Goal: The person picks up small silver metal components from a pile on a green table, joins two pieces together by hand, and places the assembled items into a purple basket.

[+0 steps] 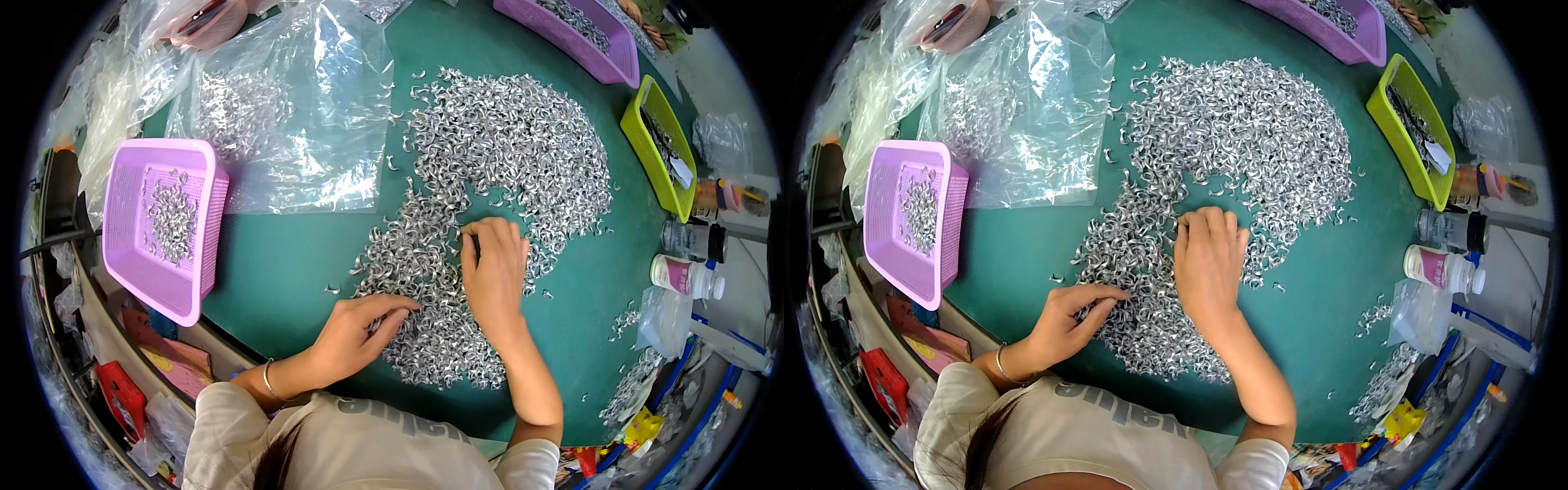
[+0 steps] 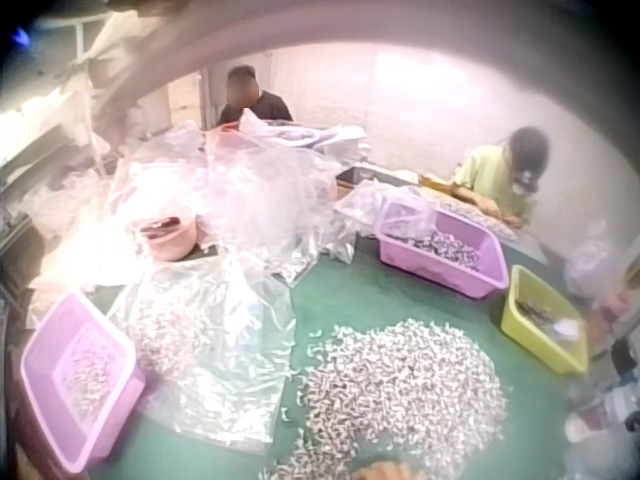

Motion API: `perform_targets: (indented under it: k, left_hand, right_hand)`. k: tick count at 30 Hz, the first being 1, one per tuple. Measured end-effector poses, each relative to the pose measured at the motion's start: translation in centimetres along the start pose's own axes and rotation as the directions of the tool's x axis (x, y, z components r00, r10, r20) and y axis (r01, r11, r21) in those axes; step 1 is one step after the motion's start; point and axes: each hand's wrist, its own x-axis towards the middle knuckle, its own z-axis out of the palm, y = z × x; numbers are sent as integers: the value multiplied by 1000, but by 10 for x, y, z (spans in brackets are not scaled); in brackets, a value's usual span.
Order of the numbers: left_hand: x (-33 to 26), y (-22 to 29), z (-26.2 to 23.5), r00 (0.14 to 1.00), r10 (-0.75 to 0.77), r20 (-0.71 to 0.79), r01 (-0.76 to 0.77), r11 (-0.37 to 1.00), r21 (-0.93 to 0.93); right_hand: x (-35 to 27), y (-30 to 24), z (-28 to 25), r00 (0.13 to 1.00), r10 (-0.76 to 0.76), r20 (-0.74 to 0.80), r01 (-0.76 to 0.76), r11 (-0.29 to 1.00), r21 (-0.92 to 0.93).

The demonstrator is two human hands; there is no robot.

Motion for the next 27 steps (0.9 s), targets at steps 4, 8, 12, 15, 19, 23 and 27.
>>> perform_targets:
  k: [4,8,12,15,19,23,27]
  left_hand:
    - [-1,-3,1,999,49,-24,-49,999,-1]
    - [-2,0,0,1000,27,-17,-27,1000,-6]
    - [-3,2,1,999,38,-23,-38,999,-14]
    - [-4,5,-1,1000,-6,-9,6,1000,-23]
    - [-5,4,5,997,35,-68,-45,988,-148]
    - [-3,14,6,993,58,-102,-78,975,-208]
    - [-6,25,12,990,35,-136,-72,958,-278]
  right_hand:
    - [1,-1,5,1000,-4,-29,5,1000,20]
    - [2,-2,3,999,-15,-30,18,997,79]
    - [0,3,-3,978,201,61,-205,854,478]
    - [-8,1,-22,840,346,418,-476,98,874]
    - [-24,-14,-39,793,172,584,-474,-429,769]
    - [-38,-29,-46,795,165,583,-476,-426,770]
    - [-49,-39,-49,835,126,535,-449,-405,796]
